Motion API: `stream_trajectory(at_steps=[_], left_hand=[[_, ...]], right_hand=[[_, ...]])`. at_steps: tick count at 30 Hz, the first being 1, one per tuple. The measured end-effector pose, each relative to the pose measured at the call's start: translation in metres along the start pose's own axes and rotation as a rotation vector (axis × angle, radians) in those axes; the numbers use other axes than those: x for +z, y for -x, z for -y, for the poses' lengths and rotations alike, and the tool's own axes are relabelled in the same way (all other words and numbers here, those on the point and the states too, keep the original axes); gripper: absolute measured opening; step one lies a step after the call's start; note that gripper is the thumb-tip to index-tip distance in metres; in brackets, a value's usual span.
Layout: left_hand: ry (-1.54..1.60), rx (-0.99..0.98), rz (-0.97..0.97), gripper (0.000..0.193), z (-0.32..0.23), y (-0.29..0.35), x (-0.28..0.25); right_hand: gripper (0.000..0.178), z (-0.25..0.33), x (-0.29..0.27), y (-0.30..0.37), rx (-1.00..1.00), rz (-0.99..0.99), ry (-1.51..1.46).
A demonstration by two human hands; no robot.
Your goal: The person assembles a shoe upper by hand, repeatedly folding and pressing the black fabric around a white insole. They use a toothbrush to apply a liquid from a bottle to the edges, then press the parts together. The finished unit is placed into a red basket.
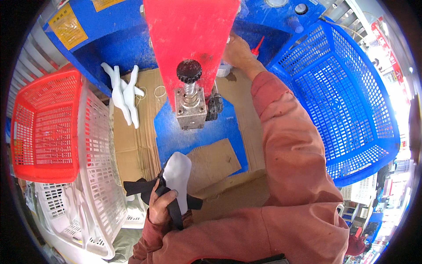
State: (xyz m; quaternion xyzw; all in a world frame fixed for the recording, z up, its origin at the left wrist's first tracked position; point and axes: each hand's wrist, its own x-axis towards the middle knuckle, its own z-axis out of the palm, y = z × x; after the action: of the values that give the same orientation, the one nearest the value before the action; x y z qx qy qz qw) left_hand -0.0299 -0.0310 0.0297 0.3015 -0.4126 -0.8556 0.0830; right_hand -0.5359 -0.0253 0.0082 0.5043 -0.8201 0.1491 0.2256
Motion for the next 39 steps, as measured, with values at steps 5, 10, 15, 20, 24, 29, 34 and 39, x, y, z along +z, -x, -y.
stream_trajectory(at_steps=[5, 10, 15, 20, 24, 29, 34, 39], left_hand=[[0.022, 0.005, -0.002, 0.059, 0.003, 0.001, -0.001], [0.014, 0.016, -0.004, 0.058, 0.003, 0.004, 0.0], [0.027, 0.017, 0.016, 0.057, 0.004, 0.007, 0.0], [0.002, 0.013, 0.027, 0.056, 0.01, 0.005, -0.001], [0.035, 0.004, 0.017, 0.052, 0.014, 0.006, 0.0], [0.023, -0.01, 0.031, 0.049, 0.014, 0.008, 0.003], [-0.007, -0.018, 0.034, 0.049, 0.01, 0.008, 0.006], [0.004, 0.002, 0.022, 0.049, 0.009, 0.006, 0.013]], right_hand=[[0.042, 0.006, -0.005, 0.005, -0.175, -0.013, 0.096], [0.039, 0.03, -0.036, 0.026, -0.155, -0.052, -0.084], [0.037, 0.045, -0.053, 0.055, -0.023, -0.088, -0.149], [0.039, 0.055, -0.049, 0.105, 0.139, -0.195, -0.242], [0.038, 0.062, -0.043, 0.144, 0.181, -0.225, -0.292], [0.036, 0.067, -0.03, 0.181, 0.241, -0.159, -0.314], [0.031, 0.044, -0.009, 0.214, 0.426, -0.16, -0.307], [0.027, 0.006, -0.01, 0.224, 0.47, -0.191, -0.307]])
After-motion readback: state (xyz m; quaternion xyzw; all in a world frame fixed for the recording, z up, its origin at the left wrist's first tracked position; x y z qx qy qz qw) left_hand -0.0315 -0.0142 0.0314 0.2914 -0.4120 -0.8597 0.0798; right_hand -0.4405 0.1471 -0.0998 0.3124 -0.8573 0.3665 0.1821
